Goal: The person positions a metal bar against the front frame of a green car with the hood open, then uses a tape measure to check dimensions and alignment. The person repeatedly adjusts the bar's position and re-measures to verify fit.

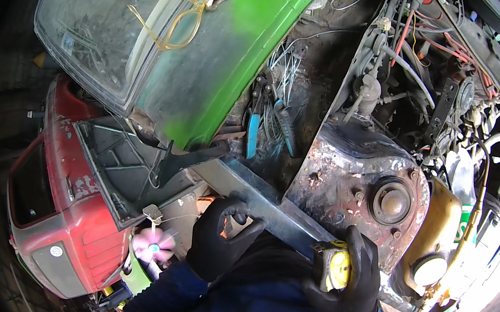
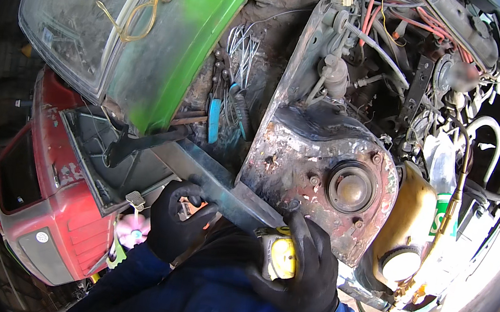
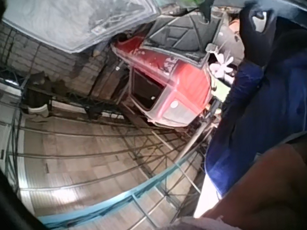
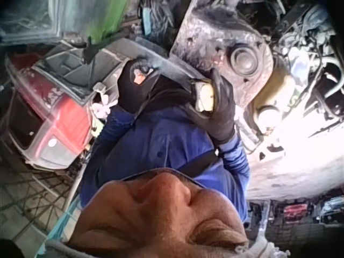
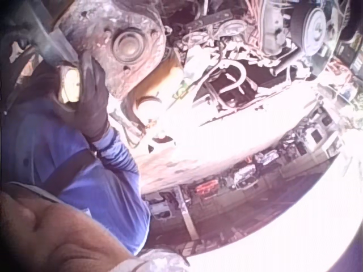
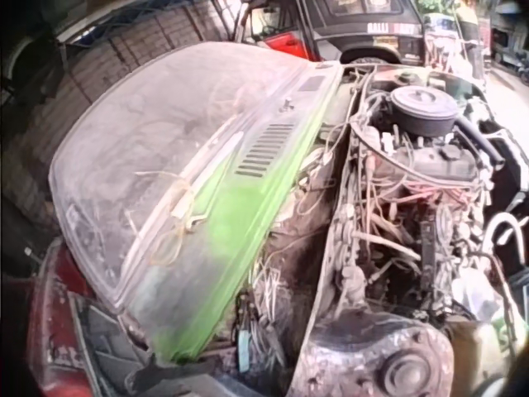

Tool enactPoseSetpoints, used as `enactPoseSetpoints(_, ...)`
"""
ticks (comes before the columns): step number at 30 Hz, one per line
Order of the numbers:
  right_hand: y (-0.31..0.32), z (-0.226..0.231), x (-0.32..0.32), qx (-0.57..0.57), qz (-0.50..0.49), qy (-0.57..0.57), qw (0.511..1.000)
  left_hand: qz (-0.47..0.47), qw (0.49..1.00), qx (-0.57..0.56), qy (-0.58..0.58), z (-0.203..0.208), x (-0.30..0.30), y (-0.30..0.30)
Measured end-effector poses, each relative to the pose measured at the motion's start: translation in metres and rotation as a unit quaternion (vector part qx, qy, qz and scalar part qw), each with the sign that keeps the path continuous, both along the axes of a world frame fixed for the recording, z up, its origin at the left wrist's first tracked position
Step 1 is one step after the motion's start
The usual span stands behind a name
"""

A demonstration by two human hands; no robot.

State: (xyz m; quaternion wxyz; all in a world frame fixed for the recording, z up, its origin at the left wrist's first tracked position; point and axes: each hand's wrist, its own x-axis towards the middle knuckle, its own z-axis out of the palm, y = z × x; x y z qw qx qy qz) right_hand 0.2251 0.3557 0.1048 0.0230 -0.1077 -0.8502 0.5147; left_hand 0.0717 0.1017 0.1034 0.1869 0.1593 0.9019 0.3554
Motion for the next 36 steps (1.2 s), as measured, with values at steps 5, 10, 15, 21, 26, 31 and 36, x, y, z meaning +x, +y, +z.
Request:
enactPoseSetpoints(5,0.004,-0.002,-0.005,-0.013,-0.003,0.007,1.000,-0.015,1.000,-0.014,-0.004,0.001,-0.005,0.000)
enactPoseSetpoints(10,0.005,-0.002,-0.005,-0.011,-0.013,0.011,1.000,-0.027,0.999,-0.035,-0.008,0.004,-0.010,-0.001)
enactPoseSetpoints(15,0.001,-0.007,-0.001,-0.006,-0.037,0.007,0.999,-0.063,0.998,-0.031,0.004,0.005,-0.020,-0.005)
enactPoseSetpoints(21,-0.001,-0.004,0.008,0.022,-0.029,-0.072,0.997,-0.052,0.998,-0.040,-0.016,0.011,-0.019,-0.002)
enactPoseSetpoints(26,-0.002,-0.010,0.004,0.009,-0.042,-0.013,0.999,-0.079,0.996,-0.030,-0.005,0.013,-0.023,0.001)
enactPoseSetpoints(31,0.000,-0.007,-0.003,-0.013,-0.041,-0.024,0.999,-0.088,0.996,-0.021,-0.010,0.013,-0.024,0.000)
enactPoseSetpoints(36,-0.001,-0.004,-0.010,0.015,-0.044,-0.042,0.998,-0.085,0.996,0.000,-0.002,0.009,-0.023,-0.003)
